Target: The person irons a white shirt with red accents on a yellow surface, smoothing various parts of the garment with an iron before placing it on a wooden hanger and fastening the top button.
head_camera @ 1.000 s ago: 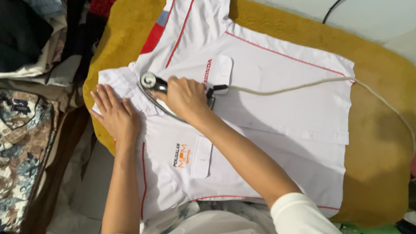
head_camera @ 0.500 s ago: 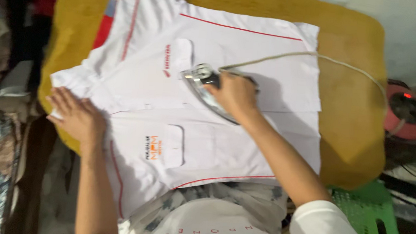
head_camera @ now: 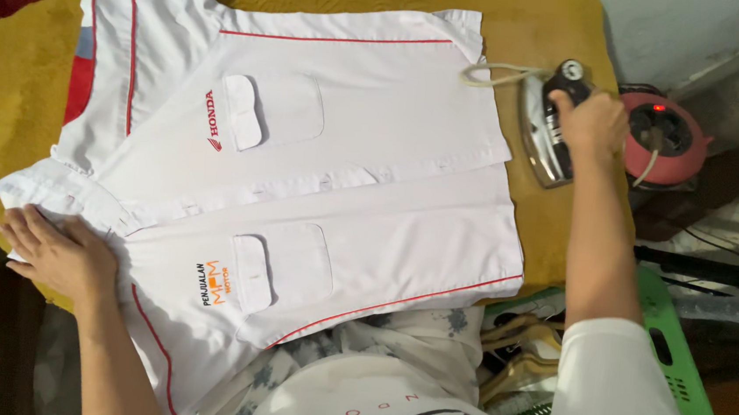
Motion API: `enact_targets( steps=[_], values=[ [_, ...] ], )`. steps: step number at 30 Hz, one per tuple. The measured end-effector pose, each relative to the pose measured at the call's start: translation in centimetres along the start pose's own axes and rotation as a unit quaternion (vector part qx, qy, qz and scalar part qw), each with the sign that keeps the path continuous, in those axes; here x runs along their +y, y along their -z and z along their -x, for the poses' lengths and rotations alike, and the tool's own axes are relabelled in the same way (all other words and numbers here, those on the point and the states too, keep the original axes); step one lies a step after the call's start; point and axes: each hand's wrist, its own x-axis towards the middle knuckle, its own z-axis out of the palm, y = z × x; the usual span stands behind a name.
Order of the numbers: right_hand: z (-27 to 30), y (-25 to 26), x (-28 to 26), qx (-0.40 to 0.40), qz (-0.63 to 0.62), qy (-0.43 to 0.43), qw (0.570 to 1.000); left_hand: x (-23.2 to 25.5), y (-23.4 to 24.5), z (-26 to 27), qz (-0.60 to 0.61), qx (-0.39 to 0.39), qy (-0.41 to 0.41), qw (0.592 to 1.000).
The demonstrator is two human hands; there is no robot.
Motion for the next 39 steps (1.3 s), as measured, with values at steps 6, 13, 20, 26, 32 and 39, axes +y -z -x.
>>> enact_targets(
  steps=[6, 13, 20, 26, 32, 39],
  values=[
    [-0.5, 0.8, 1.3, 0.058, -0.172, 0.049, 0.982, -2.6, -1.5, 0.9, 0.013, 0.039, -0.025, 0.999],
    [11.7, -0.2, -16.0, 0.162, -0.332, 0.363, 0.856, -1.8, -2.2, 3.5, -0.011, 0.005, -0.087, 0.996],
    [30.6, -0.4, -40.6, -0.119, -0.405, 0.648, 0.634, -0.4, 1.5, 9.1, 0.117, 0.070, -0.074, 0.988],
    [35.9, -2.5, -51.0, -0.076, -0.287, 0.684, 0.667, -0.8, 5.3, 8.0, 0.214, 0.061, 0.078, 0.972],
    [28.8, -8.5, -56.7, -0.174, -0.489, 0.413, 0.748, -0.6, 6.4, 2.1, 0.192, 0.049, 0.071, 0.978],
    [19.2, 0.0, -53.7, -0.315, -0.686, 0.280, 0.593, 2.2, 5.6, 0.0, 0.106, 0.087, -0.019, 0.990]
  ],
)
